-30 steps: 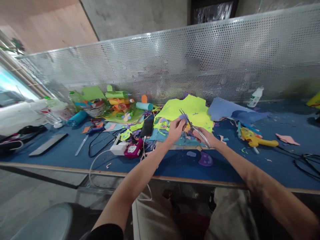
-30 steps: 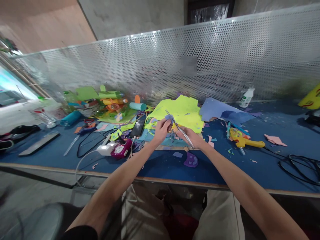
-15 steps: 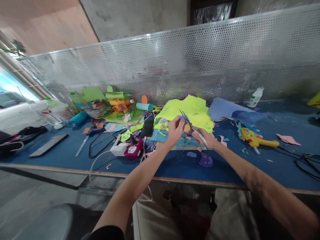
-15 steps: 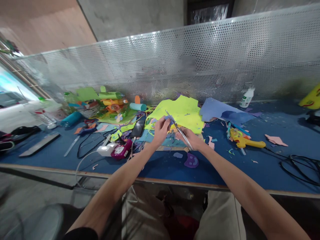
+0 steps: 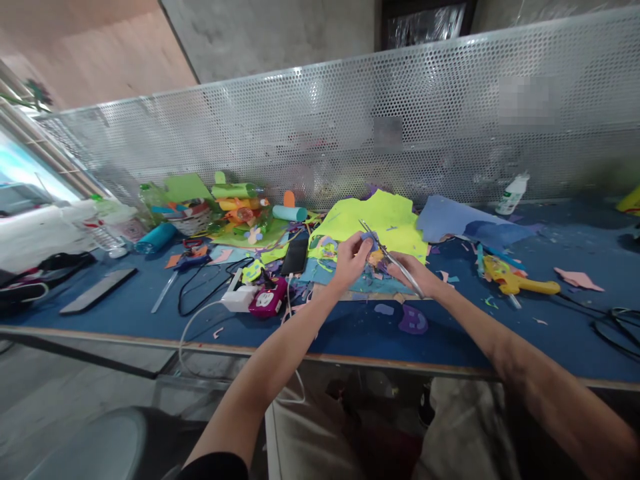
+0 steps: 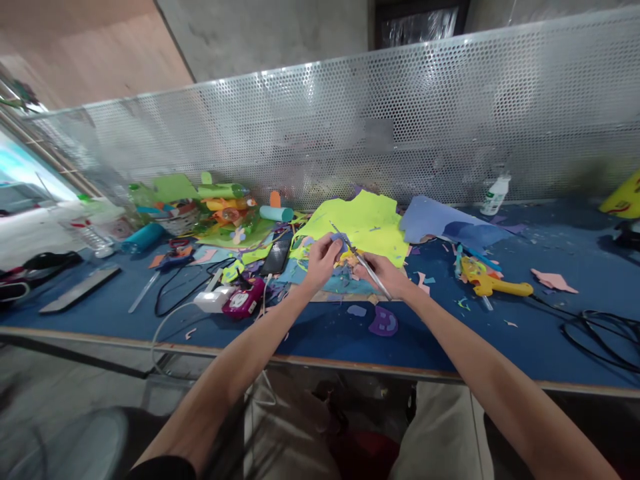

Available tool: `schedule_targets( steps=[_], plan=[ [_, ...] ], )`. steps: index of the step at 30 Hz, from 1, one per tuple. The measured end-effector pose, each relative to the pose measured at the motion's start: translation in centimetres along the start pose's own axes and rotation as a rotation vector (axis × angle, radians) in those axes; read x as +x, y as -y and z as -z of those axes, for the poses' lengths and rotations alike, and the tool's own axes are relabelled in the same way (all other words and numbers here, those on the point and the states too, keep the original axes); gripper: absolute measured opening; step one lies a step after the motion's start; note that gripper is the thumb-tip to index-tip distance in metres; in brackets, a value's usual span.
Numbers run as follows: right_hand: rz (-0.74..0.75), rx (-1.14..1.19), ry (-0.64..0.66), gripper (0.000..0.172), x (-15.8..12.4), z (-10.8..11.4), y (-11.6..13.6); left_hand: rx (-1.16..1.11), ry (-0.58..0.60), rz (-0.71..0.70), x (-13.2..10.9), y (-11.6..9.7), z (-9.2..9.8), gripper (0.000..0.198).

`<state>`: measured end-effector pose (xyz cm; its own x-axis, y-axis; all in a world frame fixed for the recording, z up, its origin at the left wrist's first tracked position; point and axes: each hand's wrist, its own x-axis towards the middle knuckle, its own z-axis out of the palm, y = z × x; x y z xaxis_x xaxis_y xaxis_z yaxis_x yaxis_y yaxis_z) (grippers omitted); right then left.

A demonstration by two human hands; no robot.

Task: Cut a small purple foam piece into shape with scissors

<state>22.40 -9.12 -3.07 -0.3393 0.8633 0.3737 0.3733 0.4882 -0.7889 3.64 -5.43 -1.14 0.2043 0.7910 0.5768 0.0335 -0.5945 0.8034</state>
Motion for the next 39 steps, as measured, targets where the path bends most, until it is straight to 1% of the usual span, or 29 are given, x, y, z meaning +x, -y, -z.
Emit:
schedule_targets(
  steps=[4, 7, 9, 11, 14, 16, 20, 24, 26, 32, 37, 39],
  plan=[
    [-0.052, -0.102, -0.02, 0.055, 0.3, 0.7, -1.0, 0.04, 0.025, 0.0, 0.2, 0.3, 0.1, 0.052],
    [-0.091, -0.125, -0.031, 0.056, 0.6, 0.8, -1.7, 0.032, 0.017, 0.043, 0.3, 0.3, -0.3, 0.048],
    [-0.12, -0.129, -0.042, 0.056, 0.7, 0.8, -2.0, 0.005, -0.006, 0.081, 0.2, 0.4, -0.7, 0.045],
    [-0.132, -0.136, -0.083, 0.054, 0.7, 0.6, -2.2, -0.04, -0.021, 0.12, 0.2, 0.5, -0.9, 0.044],
    [-0.121, -0.129, -0.142, 0.052, 0.7, 0.3, -2.2, -0.125, -0.04, 0.158, 0.3, 0.7, -1.1, 0.047],
    [-0.107, -0.126, -0.15, 0.051, 0.7, 0.1, -2.2, -0.168, -0.059, 0.163, 0.4, 0.9, -1.1, 0.049],
    [-0.103, -0.12, -0.099, 0.049, 0.5, 0.1, -1.9, -0.187, -0.073, 0.138, 0.5, 1.0, -1.0, 0.046],
    [-0.096, -0.006, 0.053, 0.048, 0.1, 0.7, -1.2, -0.176, -0.004, 0.118, 0.3, 0.5, -0.8, 0.043],
    [-0.091, 0.029, 0.106, 0.048, -0.1, 1.1, -1.0, -0.166, 0.034, 0.118, 0.2, 0.3, -0.7, 0.041],
    [-0.058, 0.005, 0.116, 0.053, -0.1, 2.0, -1.4, -0.136, 0.08, 0.131, 0.2, 0.2, -0.6, 0.039],
    [-0.076, -0.011, 0.164, 0.048, -0.2, 2.4, -1.7, -0.109, 0.085, 0.123, 0.2, 0.1, -0.6, 0.043],
    [-0.063, -0.008, 0.159, 0.048, -0.2, 2.4, -1.8, -0.098, 0.096, 0.126, 0.2, 0.1, -0.6, 0.044]
  ],
)
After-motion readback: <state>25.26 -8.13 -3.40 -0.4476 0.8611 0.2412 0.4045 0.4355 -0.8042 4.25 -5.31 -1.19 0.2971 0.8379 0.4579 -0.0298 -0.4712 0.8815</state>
